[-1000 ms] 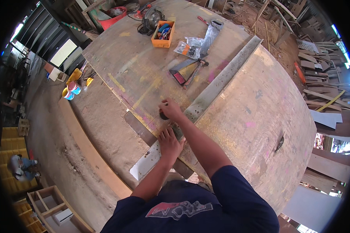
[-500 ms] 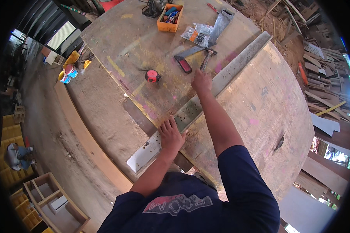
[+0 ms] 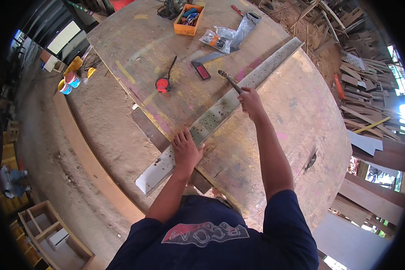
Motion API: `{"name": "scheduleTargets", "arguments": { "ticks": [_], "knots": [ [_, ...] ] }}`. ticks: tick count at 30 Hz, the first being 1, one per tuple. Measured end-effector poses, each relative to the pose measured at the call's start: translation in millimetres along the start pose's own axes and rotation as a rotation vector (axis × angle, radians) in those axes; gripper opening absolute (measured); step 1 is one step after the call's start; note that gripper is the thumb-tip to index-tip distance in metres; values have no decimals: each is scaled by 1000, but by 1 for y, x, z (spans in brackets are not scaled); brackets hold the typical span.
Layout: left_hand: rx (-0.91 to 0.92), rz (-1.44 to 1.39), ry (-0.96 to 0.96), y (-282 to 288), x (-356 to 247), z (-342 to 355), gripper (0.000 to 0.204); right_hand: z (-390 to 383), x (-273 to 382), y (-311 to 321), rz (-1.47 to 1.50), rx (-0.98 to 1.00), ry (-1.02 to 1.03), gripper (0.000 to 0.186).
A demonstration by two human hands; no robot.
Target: The person measures a wooden board on a worktable with a tape measure and a pencil, then positions a piece of lumber and hammers nails into it.
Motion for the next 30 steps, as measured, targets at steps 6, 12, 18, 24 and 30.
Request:
{"name": "scheduleTargets", "arguments": {
  "ticks": [6,12,18,24,30],
  "knots": [
    [2,-20,-15,1,-3,0,99,-89,-30,5,206,86,-7,48],
    [-2,-1,-31,0,-4,-2,98,-144,-52,2,350,106,-33,43],
    [19,-58,-27,4,-5,-2,97,-172,-64,9,377,77,-42,47],
    [36,-85,33,3,-5,-1,95,-203,-68,-5,633,212,139,49],
    [29,-118,11,4,6,-9,102,-215,-91,-23,278,203,-70,25]
  ]
}}
Point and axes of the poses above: each hand's wrist, its own z-axis towards the middle knuckle, its own y-axis out of the back of the hand, x = y × z, the point moved 3 cm from there along z, towards the middle knuckle, and after that the axes turned 5 degrees about -z, right-handed, at the moved point
